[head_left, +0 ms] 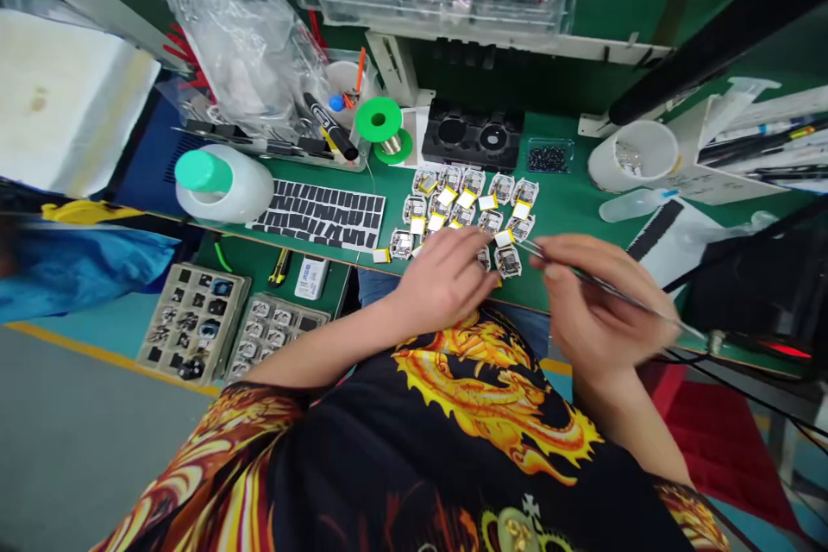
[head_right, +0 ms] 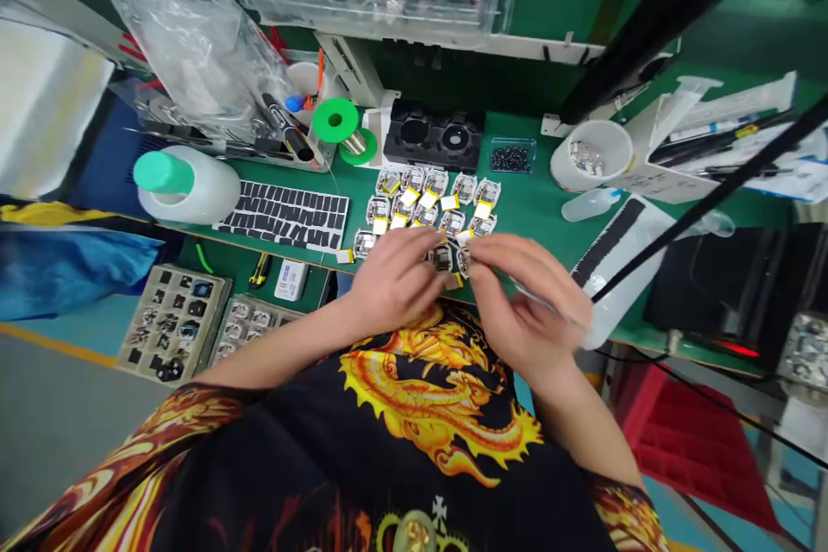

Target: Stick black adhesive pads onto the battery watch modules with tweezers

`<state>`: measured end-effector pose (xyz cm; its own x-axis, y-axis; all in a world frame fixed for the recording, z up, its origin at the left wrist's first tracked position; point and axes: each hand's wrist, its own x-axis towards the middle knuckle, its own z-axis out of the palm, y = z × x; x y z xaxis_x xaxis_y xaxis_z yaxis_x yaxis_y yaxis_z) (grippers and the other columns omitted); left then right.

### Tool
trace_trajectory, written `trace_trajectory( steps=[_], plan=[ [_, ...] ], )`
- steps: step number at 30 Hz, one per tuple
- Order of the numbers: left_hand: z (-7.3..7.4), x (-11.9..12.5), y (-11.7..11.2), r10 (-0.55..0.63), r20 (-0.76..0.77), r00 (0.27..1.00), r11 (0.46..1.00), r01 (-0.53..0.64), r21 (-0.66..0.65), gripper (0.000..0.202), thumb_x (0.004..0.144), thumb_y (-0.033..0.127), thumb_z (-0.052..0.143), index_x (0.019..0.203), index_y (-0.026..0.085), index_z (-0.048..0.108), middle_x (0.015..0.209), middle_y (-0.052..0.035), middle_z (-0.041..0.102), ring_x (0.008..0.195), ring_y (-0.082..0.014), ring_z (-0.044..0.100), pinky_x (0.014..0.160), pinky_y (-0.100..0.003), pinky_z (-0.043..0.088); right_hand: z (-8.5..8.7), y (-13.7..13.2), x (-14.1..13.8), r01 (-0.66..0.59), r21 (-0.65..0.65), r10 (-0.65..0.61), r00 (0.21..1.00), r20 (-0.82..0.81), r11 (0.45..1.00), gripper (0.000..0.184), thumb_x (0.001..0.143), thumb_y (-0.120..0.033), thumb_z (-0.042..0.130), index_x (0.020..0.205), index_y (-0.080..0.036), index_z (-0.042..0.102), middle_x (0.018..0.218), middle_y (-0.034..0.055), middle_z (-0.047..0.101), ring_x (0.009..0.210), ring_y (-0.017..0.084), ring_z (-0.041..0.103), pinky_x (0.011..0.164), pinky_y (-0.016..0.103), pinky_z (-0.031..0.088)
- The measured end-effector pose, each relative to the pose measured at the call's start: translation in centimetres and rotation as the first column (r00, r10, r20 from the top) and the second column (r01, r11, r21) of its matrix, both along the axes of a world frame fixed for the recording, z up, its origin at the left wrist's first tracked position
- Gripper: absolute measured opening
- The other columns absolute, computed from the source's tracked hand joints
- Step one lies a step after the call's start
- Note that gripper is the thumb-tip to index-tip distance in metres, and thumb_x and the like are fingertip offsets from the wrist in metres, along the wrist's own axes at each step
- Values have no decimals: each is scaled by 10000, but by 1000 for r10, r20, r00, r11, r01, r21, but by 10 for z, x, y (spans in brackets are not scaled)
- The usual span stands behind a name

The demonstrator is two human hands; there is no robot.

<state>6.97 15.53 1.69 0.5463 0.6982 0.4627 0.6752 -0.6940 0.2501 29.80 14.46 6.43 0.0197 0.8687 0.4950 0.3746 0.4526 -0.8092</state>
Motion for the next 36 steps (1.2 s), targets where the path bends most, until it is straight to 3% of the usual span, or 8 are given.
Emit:
trace_trajectory(
  steps=[3,7,10,15,24,36],
  plan=[
    [-5,-35,-5,224,2,975,972,-223,-76,130,1084,281,701,1065,172,771,1495,-165,757,1459,-349,662,1184,-565,580,-18,43,-43,-13,21,12,1000,17,1000,162,999,-181,794,1073,-307,864,1018,18,869,957,223,832,912,404,700],
    [-17,-56,-3,347,-22,938,928,-347,-134,255,1120,320,653,1273,142,752,1519,-183,740,1506,-394,627,1219,-603,542,-42,80,-79,-102,-61,106,992,62,993,129,1012,-188,747,1032,-258,854,1026,24,873,936,194,825,848,349,685],
    [-23,-58,1,352,-51,935,921,-355,-158,342,1143,358,617,1381,137,723,1524,-170,739,1511,-404,619,1243,-603,518,-56,94,-96,-172,-115,181,980,77,978,148,1014,-194,713,1036,-243,851,1028,26,873,924,184,821,803,328,679],
    [-23,-57,6,313,-77,947,927,-322,-191,380,1158,380,579,1399,124,724,1525,-184,732,1511,-411,611,1263,-606,499,-71,106,-111,-220,-161,235,969,79,962,144,1012,-198,713,1026,-240,850,1029,32,871,914,181,817,840,344,684],
    [-22,-58,6,306,-71,949,925,-315,-215,394,1153,382,588,1418,120,714,1559,-190,704,1537,-416,581,1280,-607,483,-73,108,-114,-254,-124,273,947,171,959,140,1023,-191,710,1021,-253,835,1017,27,867,921,187,821,831,351,676],
    [-20,-58,8,308,-84,948,921,-319,-222,444,1140,359,599,1478,92,707,1535,-195,726,1515,-445,599,1264,-638,497,-78,107,-113,-302,-49,303,907,292,952,150,1075,-230,673,1076,-266,818,1058,40,867,998,215,829,935,419,679]
  ],
)
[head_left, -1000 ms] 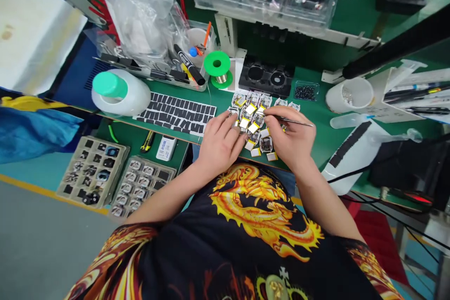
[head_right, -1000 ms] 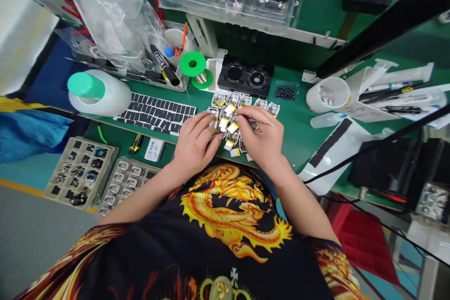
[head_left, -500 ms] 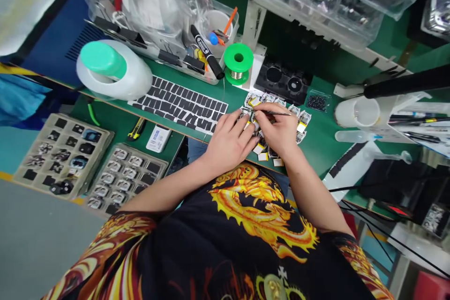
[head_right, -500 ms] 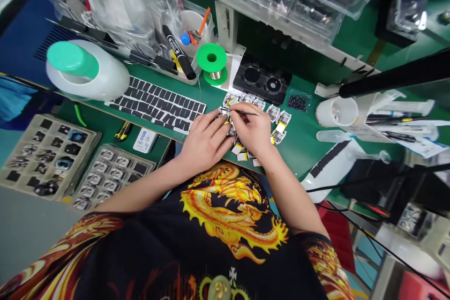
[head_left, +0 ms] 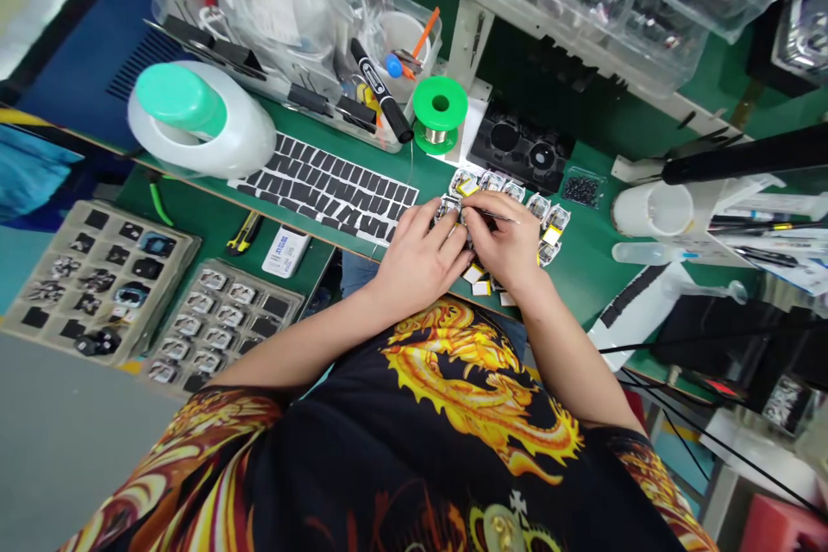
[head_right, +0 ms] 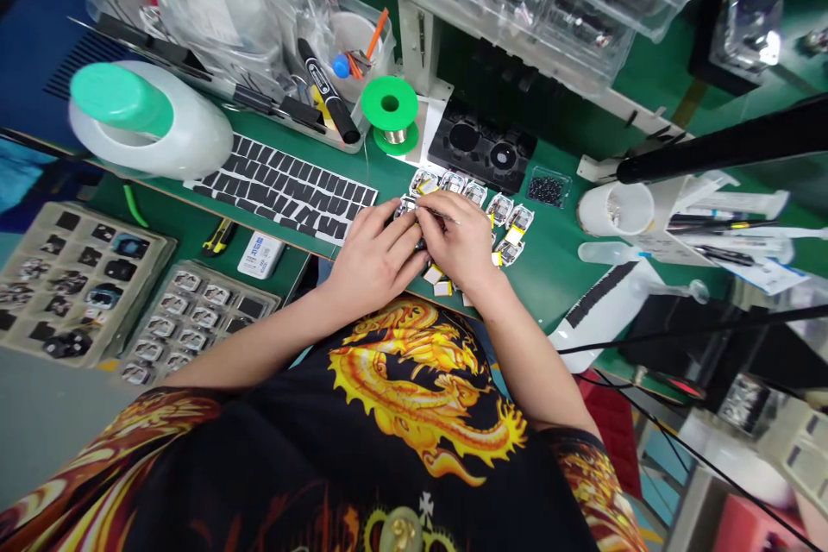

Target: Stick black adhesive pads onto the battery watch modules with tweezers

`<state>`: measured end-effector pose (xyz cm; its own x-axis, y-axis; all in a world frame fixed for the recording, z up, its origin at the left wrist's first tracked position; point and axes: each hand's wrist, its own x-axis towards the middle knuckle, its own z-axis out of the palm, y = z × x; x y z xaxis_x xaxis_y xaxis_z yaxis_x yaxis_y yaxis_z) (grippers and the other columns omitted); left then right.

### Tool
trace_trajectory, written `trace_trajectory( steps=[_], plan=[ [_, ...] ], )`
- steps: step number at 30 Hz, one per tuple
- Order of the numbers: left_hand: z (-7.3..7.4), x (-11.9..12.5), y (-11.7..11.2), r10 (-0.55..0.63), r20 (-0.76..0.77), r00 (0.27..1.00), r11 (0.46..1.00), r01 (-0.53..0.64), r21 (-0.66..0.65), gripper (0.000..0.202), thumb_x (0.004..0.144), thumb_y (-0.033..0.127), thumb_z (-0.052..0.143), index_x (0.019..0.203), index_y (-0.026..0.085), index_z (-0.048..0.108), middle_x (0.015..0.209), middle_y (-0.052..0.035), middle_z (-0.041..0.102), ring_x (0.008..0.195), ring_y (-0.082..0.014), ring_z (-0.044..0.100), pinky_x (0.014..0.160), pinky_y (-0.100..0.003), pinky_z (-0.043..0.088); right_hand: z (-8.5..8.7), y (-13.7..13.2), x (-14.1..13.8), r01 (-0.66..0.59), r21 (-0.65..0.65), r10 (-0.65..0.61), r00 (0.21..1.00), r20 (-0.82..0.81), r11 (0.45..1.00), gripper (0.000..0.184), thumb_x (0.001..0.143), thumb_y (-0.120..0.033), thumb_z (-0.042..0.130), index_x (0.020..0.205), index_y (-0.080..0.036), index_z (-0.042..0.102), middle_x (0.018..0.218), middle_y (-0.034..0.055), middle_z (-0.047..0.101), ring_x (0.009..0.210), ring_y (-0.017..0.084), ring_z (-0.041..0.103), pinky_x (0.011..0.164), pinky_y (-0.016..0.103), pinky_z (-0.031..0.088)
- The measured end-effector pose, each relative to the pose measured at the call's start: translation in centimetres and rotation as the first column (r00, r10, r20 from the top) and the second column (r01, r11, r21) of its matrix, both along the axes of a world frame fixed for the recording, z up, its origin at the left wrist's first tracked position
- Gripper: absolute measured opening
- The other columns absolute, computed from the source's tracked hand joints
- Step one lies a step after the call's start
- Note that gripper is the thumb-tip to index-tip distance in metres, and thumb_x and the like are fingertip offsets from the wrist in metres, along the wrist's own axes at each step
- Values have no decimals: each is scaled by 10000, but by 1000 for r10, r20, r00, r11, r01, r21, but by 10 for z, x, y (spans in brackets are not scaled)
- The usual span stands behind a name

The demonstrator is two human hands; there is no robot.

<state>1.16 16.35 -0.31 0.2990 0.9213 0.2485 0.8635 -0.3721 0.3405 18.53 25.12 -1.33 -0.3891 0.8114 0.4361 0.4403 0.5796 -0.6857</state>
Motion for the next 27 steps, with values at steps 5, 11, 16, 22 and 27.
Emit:
trace_trajectory(
  steps=[5,11,16,22,27],
  plan=[
    [3,0,3,-20,-56,998,1000,21,15,440,1150,340,575,1479,80,710,1506,-195,743,1495,-449,619,1251,-631,508,-1,5,-1,3,6,-3,997,76,1000,153,1072,-254,666,1045,-270,816,1048,43,869,994,234,827,932,439,669],
    [2,0,7,-38,-62,997,999,40,21,414,1144,309,580,1432,57,737,1472,-220,758,1465,-447,636,1206,-636,529,2,9,-4,40,-54,-39,999,31,998,169,1053,-265,662,997,-240,820,1021,47,876,944,221,829,907,407,668],
    [3,0,9,-30,-56,998,999,31,15,367,1138,309,594,1384,98,767,1456,-204,771,1460,-424,643,1194,-616,536,5,15,-3,79,-297,-93,995,-36,952,163,1018,-313,688,987,-226,822,875,14,852,728,177,785,734,336,651],
    [6,0,8,-27,-57,998,1000,26,-11,382,1145,312,570,1404,103,757,1486,-207,756,1474,-429,638,1191,-624,536,-5,25,-1,-9,-446,-106,967,-232,895,211,993,-459,788,968,-250,804,806,-4,823,650,163,770,619,305,657],
    [6,-1,8,-28,-45,999,1000,28,-13,357,1126,305,604,1397,129,757,1482,-192,759,1490,-433,620,1196,-635,524,30,-3,4,92,-334,-189,944,-270,938,181,1045,-446,776,1022,-272,818,957,21,845,736,176,802,695,359,719]
  ],
)
